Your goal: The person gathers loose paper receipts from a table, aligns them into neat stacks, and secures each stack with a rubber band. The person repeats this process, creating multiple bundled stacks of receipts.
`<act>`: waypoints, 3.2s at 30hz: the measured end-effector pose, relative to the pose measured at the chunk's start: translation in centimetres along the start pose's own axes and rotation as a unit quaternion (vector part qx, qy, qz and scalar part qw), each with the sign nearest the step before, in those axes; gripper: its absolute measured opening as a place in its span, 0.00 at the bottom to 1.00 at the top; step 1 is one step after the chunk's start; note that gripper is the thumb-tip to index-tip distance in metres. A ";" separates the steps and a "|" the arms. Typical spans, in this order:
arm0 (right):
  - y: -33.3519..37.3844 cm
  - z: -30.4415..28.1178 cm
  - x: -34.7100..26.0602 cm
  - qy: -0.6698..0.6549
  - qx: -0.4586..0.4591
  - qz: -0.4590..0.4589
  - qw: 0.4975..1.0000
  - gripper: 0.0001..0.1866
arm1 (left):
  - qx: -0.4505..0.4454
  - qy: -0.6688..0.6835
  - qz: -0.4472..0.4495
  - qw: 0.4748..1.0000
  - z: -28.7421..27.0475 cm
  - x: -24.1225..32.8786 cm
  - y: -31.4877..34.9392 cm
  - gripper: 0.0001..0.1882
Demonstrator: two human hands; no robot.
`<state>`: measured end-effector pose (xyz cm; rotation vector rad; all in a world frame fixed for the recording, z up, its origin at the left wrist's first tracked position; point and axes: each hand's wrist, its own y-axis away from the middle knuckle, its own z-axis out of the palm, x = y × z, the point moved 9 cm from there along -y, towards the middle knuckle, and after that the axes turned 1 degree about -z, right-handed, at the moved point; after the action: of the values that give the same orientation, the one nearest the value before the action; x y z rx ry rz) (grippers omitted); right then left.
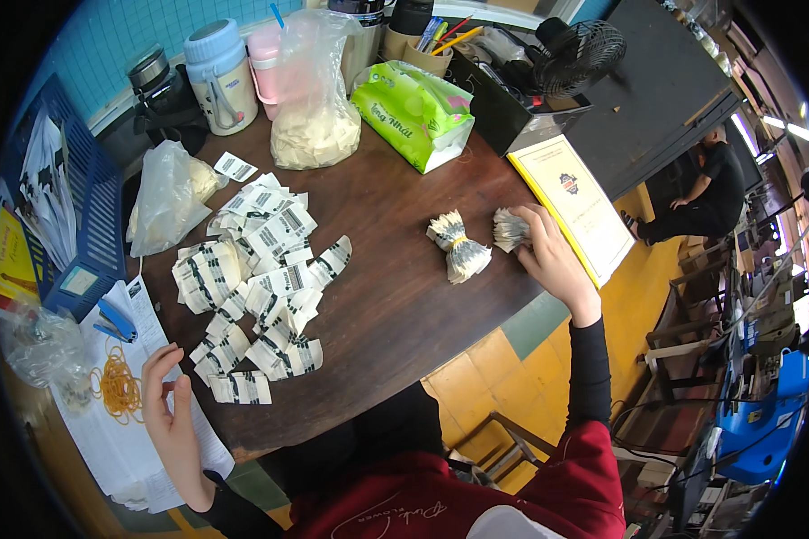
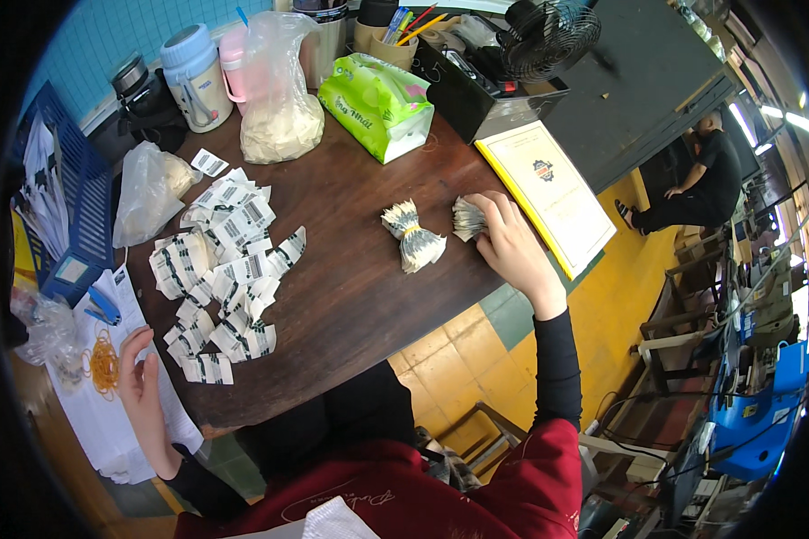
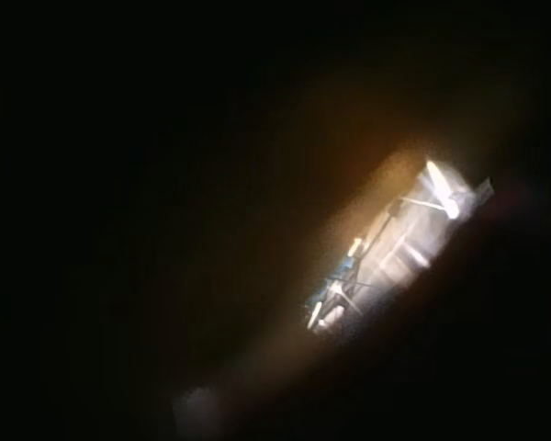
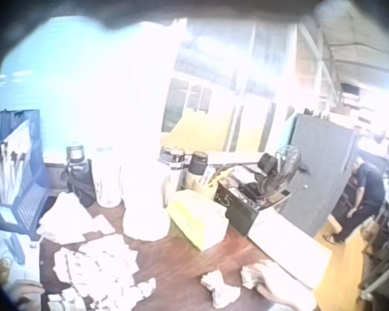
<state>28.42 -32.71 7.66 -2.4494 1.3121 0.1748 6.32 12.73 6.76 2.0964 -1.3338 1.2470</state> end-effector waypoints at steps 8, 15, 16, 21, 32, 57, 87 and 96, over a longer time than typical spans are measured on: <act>0.3 0.5 3.8 -0.078 0.071 0.119 0.987 0.40 | 0.007 0.001 0.004 1.000 -0.3 -0.4 -0.7 0.13; -0.3 0.8 4.4 -0.144 0.057 0.172 0.973 0.39 | 0.006 0.012 -0.002 1.000 -0.2 -0.3 -0.5 0.14; -0.4 0.6 3.9 -0.132 0.052 0.146 0.979 0.39 | 0.006 0.013 0.000 1.000 -0.1 -0.2 -0.4 0.14; 1.3 -1.6 4.3 -0.125 0.129 0.143 0.973 0.37 | -0.001 0.018 0.008 1.000 0.3 1.2 0.1 0.14; 4.2 -3.1 -3.1 -0.127 0.191 0.091 0.969 0.32 | -0.143 0.030 0.141 0.979 8.2 10.2 2.7 0.24; 3.8 7.5 -15.5 -0.126 -0.016 -0.080 0.989 0.33 | -0.238 -0.049 0.277 0.930 21.6 11.1 4.3 0.37; 1.7 3.4 -24.4 -0.534 0.074 -0.198 0.818 0.34 | -0.088 0.236 0.052 0.966 3.5 2.9 6.6 0.19; -5.1 12.5 -46.7 -0.271 -0.083 -0.411 0.867 0.14 | 0.277 0.635 0.038 0.721 -11.0 -7.9 11.2 0.20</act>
<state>7.12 10.95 10.02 -2.5791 -0.0195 0.6971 -9.90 19.05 4.62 0.7973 -0.3678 2.5790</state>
